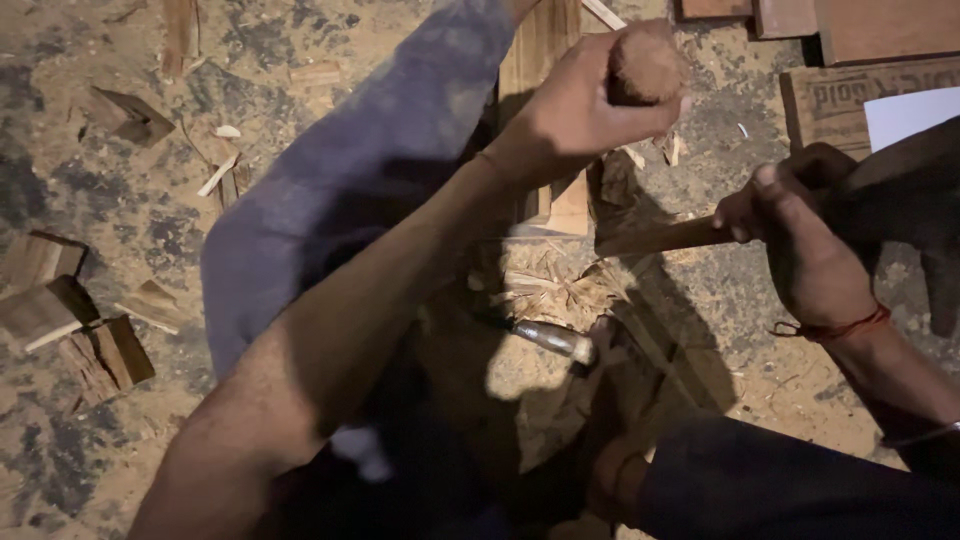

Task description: The person sits on the floor and shapes small wooden blocks with an adze, chopping off pieces and trimming the wood. The person holds each block between the feet and legs, strikes it with the adze, and sets worked pieces aside among other cut wood pieces on the floor.

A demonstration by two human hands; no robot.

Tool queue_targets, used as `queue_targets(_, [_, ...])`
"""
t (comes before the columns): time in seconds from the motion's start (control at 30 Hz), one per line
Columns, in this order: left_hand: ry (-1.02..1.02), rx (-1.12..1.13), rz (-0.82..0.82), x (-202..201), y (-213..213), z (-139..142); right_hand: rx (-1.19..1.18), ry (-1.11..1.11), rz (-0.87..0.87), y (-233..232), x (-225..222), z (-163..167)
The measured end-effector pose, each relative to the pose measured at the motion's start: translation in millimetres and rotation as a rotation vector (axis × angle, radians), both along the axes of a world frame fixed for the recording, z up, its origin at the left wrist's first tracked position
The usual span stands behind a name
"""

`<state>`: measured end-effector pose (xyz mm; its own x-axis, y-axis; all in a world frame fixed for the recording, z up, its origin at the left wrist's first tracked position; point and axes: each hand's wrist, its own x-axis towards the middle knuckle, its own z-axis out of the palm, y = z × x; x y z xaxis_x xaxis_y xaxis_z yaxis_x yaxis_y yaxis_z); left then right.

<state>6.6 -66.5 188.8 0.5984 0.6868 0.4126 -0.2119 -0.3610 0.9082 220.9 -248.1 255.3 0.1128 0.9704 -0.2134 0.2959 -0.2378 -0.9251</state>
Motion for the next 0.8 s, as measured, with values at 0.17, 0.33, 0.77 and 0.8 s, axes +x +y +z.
queue_targets(0.17, [0.018, 0.163, 0.117, 10, 11, -8, 0.009, -0.006, 0.011, 0, 1, 1])
queue_targets(0.33, [0.055, 0.144, 0.123, 11, 13, -11, 0.095, 0.009, 0.052, 0, -1, 2])
queue_targets(0.77, [0.059, 0.154, 0.075, 11, 12, -2, 0.046, -0.049, 0.053, 1, -2, 4])
queue_targets(0.8, [0.064, 0.174, 0.093, 12, 12, -1, 0.041, -0.036, 0.050, 1, -2, 4])
